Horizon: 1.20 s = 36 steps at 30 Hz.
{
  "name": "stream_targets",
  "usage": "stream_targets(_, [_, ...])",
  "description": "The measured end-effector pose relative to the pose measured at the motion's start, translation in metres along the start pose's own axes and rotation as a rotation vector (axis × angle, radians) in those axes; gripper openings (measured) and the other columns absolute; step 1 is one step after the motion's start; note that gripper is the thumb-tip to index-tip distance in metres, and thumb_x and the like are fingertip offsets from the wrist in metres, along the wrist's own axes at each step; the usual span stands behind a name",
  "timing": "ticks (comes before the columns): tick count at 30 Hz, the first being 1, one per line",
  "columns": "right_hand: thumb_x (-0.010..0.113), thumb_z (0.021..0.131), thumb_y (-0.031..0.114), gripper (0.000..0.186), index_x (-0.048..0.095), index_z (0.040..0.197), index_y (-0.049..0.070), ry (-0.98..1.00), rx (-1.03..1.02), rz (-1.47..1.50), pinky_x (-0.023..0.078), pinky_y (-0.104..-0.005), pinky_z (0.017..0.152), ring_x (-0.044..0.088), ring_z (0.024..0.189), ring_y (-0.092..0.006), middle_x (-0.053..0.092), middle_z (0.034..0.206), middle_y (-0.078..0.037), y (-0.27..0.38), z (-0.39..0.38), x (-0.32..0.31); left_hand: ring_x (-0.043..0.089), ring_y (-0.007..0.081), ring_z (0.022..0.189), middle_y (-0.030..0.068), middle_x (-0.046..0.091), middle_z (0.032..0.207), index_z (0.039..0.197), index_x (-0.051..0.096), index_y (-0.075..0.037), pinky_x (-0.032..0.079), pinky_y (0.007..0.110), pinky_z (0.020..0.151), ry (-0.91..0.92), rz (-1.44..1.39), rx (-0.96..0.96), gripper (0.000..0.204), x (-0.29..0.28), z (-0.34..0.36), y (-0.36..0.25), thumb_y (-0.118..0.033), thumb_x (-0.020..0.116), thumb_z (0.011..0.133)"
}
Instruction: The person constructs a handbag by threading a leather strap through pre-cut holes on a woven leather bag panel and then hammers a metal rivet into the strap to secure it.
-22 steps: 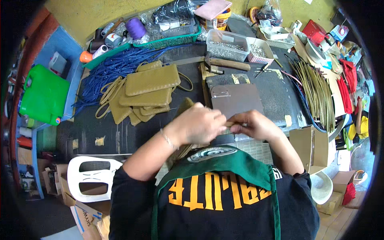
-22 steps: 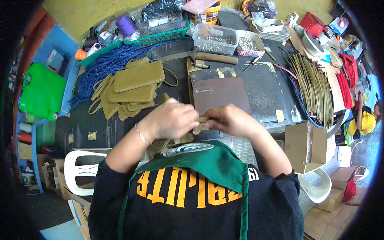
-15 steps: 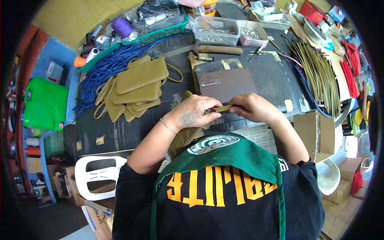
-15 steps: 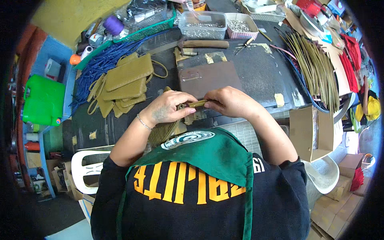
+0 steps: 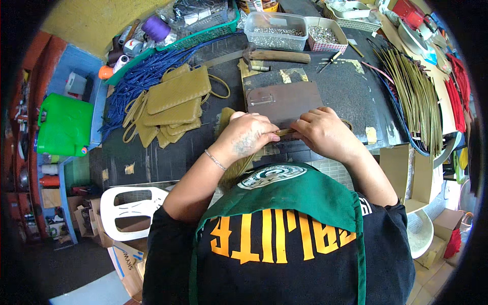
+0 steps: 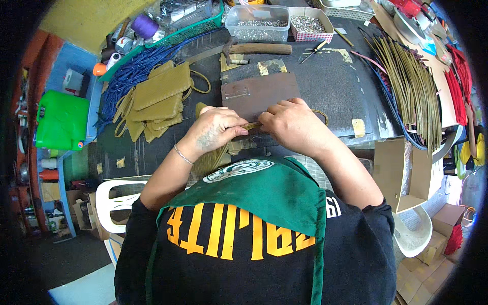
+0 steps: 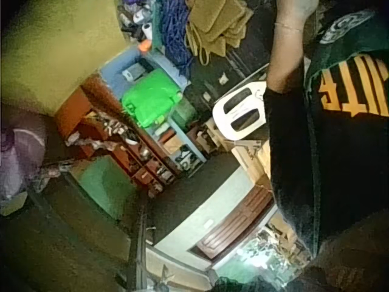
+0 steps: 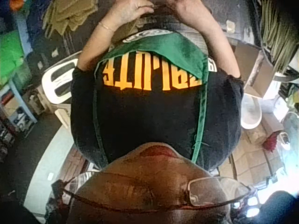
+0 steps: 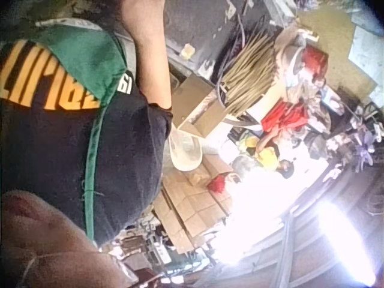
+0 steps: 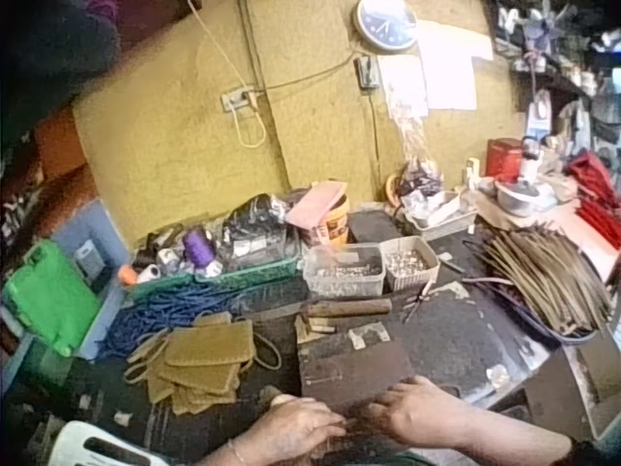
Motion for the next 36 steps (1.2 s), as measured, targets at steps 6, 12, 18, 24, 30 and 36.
stream_targets(6, [0.051, 0.073, 0.017, 0.012, 0.059, 0.081, 0.010, -0.032, -0.065, -0.100, 0.039, -0.0342, 0.071, 0.055, 0.076, -0.0211, 0.052, 0.072, -0.006, 0.003, 0.006, -0.003, 0.058, 0.0238, 0.079, 0.0074, 0.061, 0.083, 0.085, 0.062, -0.010, 0.042, 0.034, 0.065, 0.172, 0.382, -0.160, 0.032, -0.013, -0.004, -0.011, -0.037, 0.058, 0.069])
stream_targets(12, [0.053, 0.071, 0.013, 0.021, 0.060, 0.091, 0.010, -0.043, -0.079, -0.009, 0.039, -0.0363, 0.070, 0.052, 0.071, -0.0229, 0.049, 0.071, -0.007, 0.003, 0.016, 0.001, 0.057, 0.0316, 0.070, 0.0144, 0.057, 0.069, 0.078, 0.057, -0.007, 0.045, 0.038, 0.058, 0.433, 0.490, -0.351, 0.030, -0.084, -0.049, 0.006, -0.034, 0.063, 0.066])
stream_targets(18, [0.054, 0.067, 0.006, 0.037, 0.057, 0.103, 0.013, -0.155, -0.056, 0.115, 0.039, -0.0338, 0.068, 0.052, 0.074, -0.0212, 0.048, 0.075, -0.005, -0.002, 0.037, 0.012, 0.059, 0.0278, 0.066, 0.0137, 0.060, 0.068, 0.066, 0.061, -0.008, 0.043, 0.041, 0.060, 0.322, 0.857, -0.307, 0.010, -0.114, -0.038, -0.048, -0.008, 0.051, 0.065])
stream_targets(24, [0.048, 0.072, 0.011, 0.037, 0.056, 0.107, 0.020, -0.015, 0.062, -0.110, 0.038, -0.0346, 0.074, 0.050, 0.082, -0.0198, 0.047, 0.079, -0.005, -0.029, 0.028, 0.036, 0.058, 0.0295, 0.064, 0.0146, 0.057, 0.063, 0.064, 0.057, -0.006, 0.045, 0.038, 0.054, 0.398, 0.808, -0.245, 0.006, -0.073, -0.014, -0.001, -0.009, 0.051, 0.065])
stream_targets(30, [0.049, 0.073, 0.014, 0.035, 0.056, 0.107, 0.021, -0.083, 0.097, -0.031, 0.038, -0.0343, 0.073, 0.049, 0.082, -0.0201, 0.047, 0.078, -0.004, -0.036, 0.023, 0.034, 0.058, 0.0274, 0.062, 0.0126, 0.057, 0.066, 0.089, 0.058, -0.008, 0.047, 0.034, 0.057, 0.379, 0.363, -0.262, 0.029, -0.072, -0.032, 0.014, -0.025, 0.061, 0.067])
stream_targets(36, [0.052, 0.070, 0.015, 0.019, 0.058, 0.088, 0.014, 0.015, 0.003, -0.007, 0.036, -0.0382, 0.079, 0.049, 0.083, -0.0203, 0.047, 0.079, -0.003, -0.033, 0.027, 0.007, 0.053, 0.0244, 0.079, 0.0127, 0.052, 0.090, 0.100, 0.053, -0.003, 0.044, 0.033, 0.069, 0.044, -0.063, -0.244, 0.050, -0.049, -0.028, 0.038, -0.043, 0.061, 0.071])
Point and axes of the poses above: each hand's wrist, its own z-axis towards the middle knuckle, its own x-axis out of the palm, y = z × x, the point moved 3 cm from there along z, towards the middle knuckle
